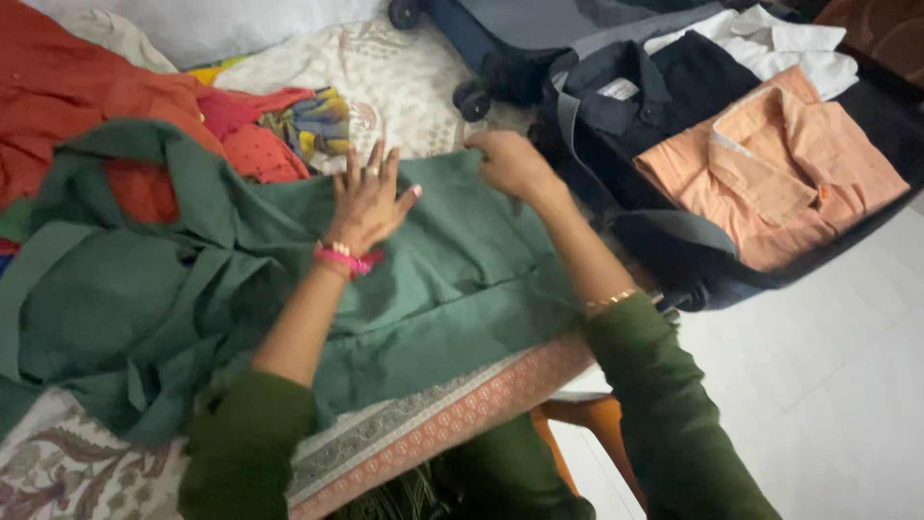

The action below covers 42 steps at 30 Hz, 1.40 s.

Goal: The person folds a green shirt and places it into a suitcase, then buttons and folds an orange shirt.

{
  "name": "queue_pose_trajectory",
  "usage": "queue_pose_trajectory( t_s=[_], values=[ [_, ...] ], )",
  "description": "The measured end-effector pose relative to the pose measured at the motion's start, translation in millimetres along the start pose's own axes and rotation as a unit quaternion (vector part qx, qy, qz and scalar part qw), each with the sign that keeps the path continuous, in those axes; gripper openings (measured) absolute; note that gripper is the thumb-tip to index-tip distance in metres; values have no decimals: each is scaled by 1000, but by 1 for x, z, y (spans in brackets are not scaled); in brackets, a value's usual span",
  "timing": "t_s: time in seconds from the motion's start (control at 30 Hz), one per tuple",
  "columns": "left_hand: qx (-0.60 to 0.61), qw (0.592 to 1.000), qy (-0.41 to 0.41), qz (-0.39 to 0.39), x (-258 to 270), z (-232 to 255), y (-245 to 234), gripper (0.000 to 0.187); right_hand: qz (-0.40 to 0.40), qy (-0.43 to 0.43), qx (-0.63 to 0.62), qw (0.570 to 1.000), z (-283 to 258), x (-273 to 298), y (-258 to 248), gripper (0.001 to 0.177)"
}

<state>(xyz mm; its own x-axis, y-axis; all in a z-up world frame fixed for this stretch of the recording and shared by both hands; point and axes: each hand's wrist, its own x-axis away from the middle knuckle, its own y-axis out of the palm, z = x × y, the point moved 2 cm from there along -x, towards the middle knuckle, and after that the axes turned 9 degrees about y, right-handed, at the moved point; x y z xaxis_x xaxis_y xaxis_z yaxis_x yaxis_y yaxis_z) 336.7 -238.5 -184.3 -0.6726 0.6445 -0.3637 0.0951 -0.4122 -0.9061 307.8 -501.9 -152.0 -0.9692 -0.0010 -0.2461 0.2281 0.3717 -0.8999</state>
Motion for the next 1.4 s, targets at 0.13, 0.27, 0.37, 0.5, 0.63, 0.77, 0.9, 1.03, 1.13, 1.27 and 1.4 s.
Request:
queue_pose_trajectory(
  t_s=[0.13, 0.27, 0.37, 0.5, 0.63, 0.77, 0.9, 1.03, 1.13, 1.27, 1.4],
  values=[
    [-2, 999, -21, 34, 23, -11, 31, 84, 7, -118, -54, 991, 42, -61, 73, 65],
    [-26, 999, -11, 31, 24, -2, 34, 83, -111, -92, 34, 989, 30, -79, 76, 65],
    [-51, 999, -6, 13, 26, 5, 28, 78, -307, 108, 28, 945, 1, -76, 42, 56],
    [-51, 998, -23, 16, 26, 9, 21, 79, -274, 54, 175, 944, -36, -72, -12, 44],
    [-59, 997, -44, 14, 25, 12, 18, 81, -305, 93, 10, 948, -42, -71, -65, 44],
    [-60, 996, -58, -2, 24, 13, 19, 82, -306, 148, -369, 865, -35, -57, -70, 61],
    [-53, 997, -62, -2, 25, 12, 18, 84, -308, 217, -232, 897, -13, -44, -52, 90],
    [-54, 997, -60, 7, 25, 11, 18, 86, -425, 255, -90, 864, -3, -22, -50, 84],
    [-50, 997, -58, 11, 25, 11, 19, 85, -442, 235, -171, 849, 4, -14, -54, 69],
    [-53, 997, -57, 24, 26, 11, 20, 84, -370, 204, -391, 818, 17, -11, -44, 59],
    [-55, 996, -64, 18, 26, 11, 20, 85, -345, 247, -342, 839, 20, -5, -43, 51]
  ],
)
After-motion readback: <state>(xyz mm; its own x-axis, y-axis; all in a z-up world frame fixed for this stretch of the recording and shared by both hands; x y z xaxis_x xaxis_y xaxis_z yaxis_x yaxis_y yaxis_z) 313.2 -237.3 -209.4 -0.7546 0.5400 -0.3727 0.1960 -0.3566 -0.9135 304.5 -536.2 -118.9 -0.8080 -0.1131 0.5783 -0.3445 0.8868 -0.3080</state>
